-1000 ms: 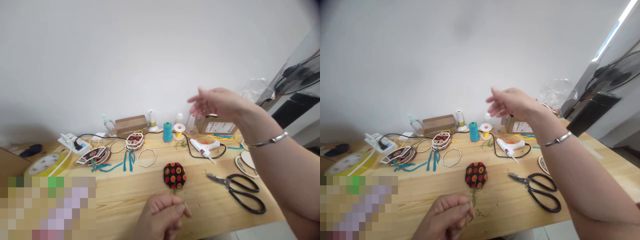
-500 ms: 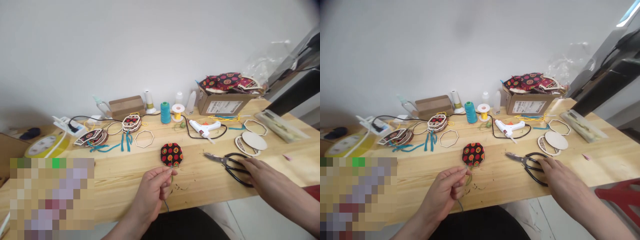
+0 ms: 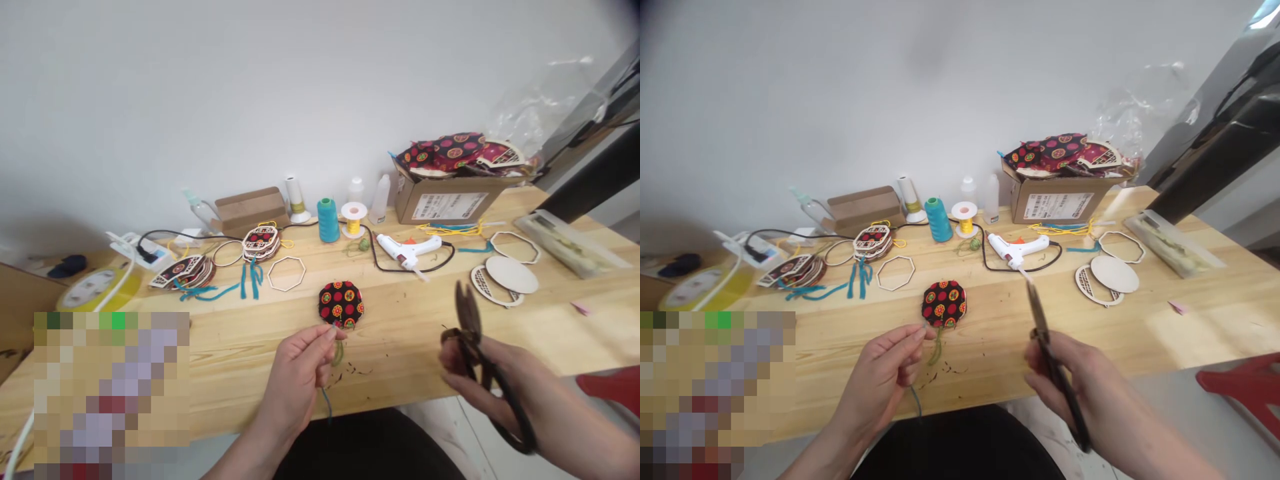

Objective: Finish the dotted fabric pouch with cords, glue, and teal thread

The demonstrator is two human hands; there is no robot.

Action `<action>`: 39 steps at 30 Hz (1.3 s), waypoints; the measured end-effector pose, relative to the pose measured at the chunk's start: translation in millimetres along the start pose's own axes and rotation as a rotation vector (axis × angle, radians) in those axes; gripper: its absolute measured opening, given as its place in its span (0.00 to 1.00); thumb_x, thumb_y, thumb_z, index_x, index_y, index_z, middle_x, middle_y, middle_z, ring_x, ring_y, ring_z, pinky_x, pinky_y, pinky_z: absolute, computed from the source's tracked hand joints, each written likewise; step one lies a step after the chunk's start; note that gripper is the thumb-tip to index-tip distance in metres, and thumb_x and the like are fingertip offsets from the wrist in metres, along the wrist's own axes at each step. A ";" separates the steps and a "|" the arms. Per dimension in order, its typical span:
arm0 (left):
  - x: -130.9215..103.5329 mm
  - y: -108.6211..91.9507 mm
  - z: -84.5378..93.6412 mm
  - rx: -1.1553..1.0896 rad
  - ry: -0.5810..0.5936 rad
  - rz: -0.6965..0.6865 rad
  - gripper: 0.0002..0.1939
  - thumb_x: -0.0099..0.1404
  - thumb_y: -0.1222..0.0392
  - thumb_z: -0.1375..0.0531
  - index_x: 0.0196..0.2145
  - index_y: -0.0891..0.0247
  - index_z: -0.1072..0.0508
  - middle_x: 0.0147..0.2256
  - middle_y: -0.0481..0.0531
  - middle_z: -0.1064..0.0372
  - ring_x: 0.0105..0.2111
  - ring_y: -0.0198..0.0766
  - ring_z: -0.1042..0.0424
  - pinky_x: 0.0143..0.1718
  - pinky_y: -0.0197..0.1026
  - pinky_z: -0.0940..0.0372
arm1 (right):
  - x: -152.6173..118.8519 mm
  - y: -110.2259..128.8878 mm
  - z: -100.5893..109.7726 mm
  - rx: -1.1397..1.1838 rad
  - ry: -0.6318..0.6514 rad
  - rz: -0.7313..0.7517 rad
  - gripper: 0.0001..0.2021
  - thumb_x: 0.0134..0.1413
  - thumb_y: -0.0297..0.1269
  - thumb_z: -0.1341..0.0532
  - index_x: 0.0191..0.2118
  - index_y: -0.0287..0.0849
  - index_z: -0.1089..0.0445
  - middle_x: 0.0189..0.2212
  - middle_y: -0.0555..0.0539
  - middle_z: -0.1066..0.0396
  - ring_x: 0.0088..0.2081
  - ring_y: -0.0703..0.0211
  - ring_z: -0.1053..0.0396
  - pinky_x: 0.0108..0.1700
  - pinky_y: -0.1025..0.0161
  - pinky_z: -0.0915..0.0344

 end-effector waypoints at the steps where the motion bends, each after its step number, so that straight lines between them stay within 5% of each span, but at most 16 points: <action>1: -0.3 -0.3 0.8 0.014 -0.007 -0.002 0.14 0.52 0.52 0.36 0.29 0.68 0.24 0.17 0.42 0.46 0.16 0.23 0.56 0.17 0.31 0.61 | 3.6 6.3 -9.4 0.084 0.083 -0.007 0.10 0.49 0.47 0.41 0.33 0.46 0.35 0.30 0.47 0.32 0.30 0.58 0.34 0.33 0.62 0.36; 5: -0.9 -3.3 4.6 0.072 -0.029 -0.040 0.14 0.53 0.51 0.37 0.29 0.67 0.24 0.17 0.43 0.46 0.17 0.24 0.54 0.17 0.31 0.60 | 14.6 26.9 -35.7 0.396 0.331 -0.079 0.21 0.38 0.48 0.34 0.37 0.44 0.37 0.23 0.53 0.40 0.24 0.64 0.40 0.24 0.67 0.43; 9: 0.7 -5.0 6.9 0.087 -0.017 -0.076 0.14 0.55 0.51 0.38 0.31 0.66 0.24 0.17 0.42 0.49 0.17 0.25 0.55 0.18 0.32 0.61 | 15.2 41.0 -38.8 0.321 0.437 -0.043 0.20 0.31 0.47 0.32 0.31 0.42 0.35 0.23 0.52 0.38 0.26 0.62 0.41 0.25 0.67 0.44; 15: -0.6 -9.0 4.4 0.133 0.006 -0.128 0.13 0.57 0.51 0.40 0.30 0.65 0.25 0.18 0.42 0.49 0.18 0.26 0.54 0.18 0.33 0.59 | 14.8 48.3 -39.1 0.097 0.445 -0.060 0.12 0.38 0.43 0.34 0.28 0.43 0.34 0.21 0.52 0.36 0.24 0.62 0.43 0.26 0.66 0.45; 30: -4.3 0.4 4.5 0.295 0.123 -0.145 0.12 0.60 0.53 0.43 0.29 0.64 0.27 0.19 0.43 0.51 0.20 0.28 0.54 0.19 0.33 0.57 | 25.3 57.6 -54.8 0.079 0.479 -0.017 0.05 0.45 0.34 0.40 0.26 0.40 0.36 0.20 0.54 0.34 0.22 0.68 0.46 0.22 0.70 0.51; 39: -2.0 1.9 10.0 0.311 0.136 -0.153 0.14 0.61 0.52 0.43 0.24 0.64 0.30 0.20 0.44 0.49 0.20 0.28 0.54 0.19 0.34 0.57 | 28.0 54.7 -61.6 0.113 0.441 0.007 0.13 0.52 0.42 0.43 0.26 0.39 0.29 0.21 0.51 0.32 0.23 0.67 0.43 0.24 0.69 0.48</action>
Point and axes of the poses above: each hand's wrist, its own x-axis towards the middle knuckle, its own z-axis out of the back of the hand, y = z × x, the point moved 5 cm from there along x, towards the middle knuckle
